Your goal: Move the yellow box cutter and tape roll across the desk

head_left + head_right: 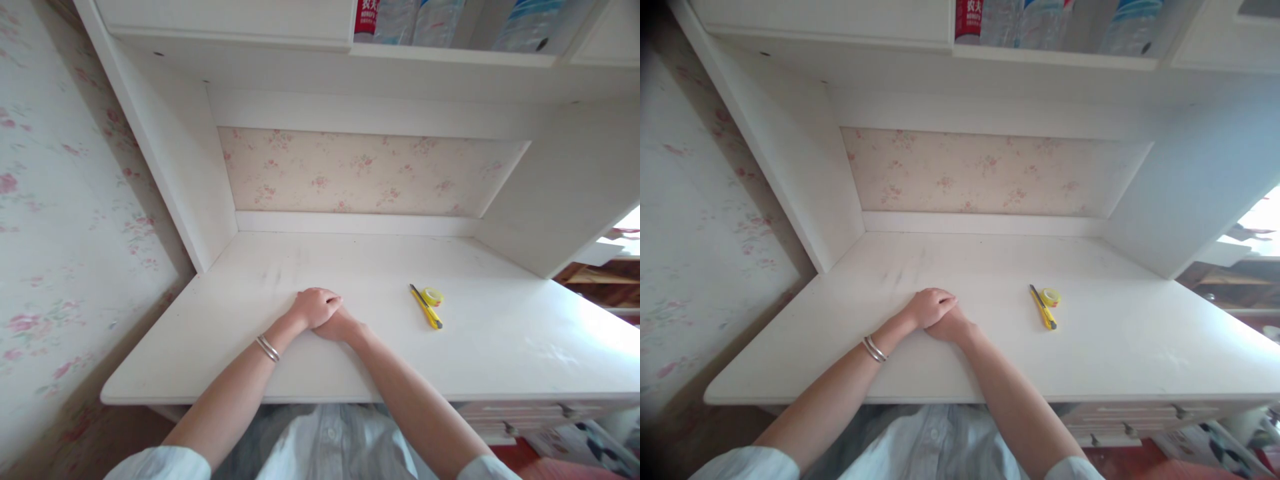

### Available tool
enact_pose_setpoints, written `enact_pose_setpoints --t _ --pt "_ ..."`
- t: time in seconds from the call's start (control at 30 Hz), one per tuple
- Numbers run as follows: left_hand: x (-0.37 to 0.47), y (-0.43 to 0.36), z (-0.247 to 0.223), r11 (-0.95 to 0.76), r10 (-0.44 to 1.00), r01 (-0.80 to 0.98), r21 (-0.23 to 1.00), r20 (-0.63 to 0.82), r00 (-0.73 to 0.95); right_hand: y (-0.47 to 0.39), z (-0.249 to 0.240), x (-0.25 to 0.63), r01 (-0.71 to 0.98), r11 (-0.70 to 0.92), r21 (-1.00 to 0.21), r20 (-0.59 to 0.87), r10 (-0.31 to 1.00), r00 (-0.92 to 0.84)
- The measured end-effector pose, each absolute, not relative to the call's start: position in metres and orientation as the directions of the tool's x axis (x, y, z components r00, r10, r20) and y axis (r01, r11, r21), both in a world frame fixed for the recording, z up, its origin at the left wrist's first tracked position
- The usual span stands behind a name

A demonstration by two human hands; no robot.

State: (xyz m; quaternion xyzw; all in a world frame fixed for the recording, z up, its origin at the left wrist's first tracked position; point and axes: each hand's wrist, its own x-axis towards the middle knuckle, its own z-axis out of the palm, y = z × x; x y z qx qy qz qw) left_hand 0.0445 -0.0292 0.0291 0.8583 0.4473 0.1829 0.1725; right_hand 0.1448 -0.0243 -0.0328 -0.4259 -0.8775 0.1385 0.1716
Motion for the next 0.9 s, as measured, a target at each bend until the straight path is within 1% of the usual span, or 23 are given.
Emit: enact_pose_setpoints --t 0.1,0.2,0.63,0.77,0.9 --pt "0.045 -0.029 0.029 -0.546 0.827 0.702 0.458 0.160 0.539 -0.025 -0.033 0.145 0.700 0.635 -0.328 0.216 0.772 -0.598" --pt "0.045 -0.030 0.031 -0.528 0.836 0.711 0.465 0.137 0.531 -0.024 -0.035 0.146 0.706 0.637 -0.309 0.223 0.771 -0.597" --pt "0.045 -0.032 0.033 -0.535 0.834 0.708 0.461 0.152 0.531 -0.029 -0.023 0.146 0.702 0.636 -0.319 0.206 0.770 -0.604" --pt "0.044 -0.031 0.032 -0.553 0.825 0.701 0.450 0.179 0.536 -0.029 -0.023 0.146 0.702 0.638 -0.318 0.215 0.769 -0.602" --pt "0.043 -0.031 0.032 -0.548 0.827 0.705 0.450 0.165 0.537 -0.030 -0.021 0.146 0.695 0.643 -0.323 0.234 0.766 -0.599"
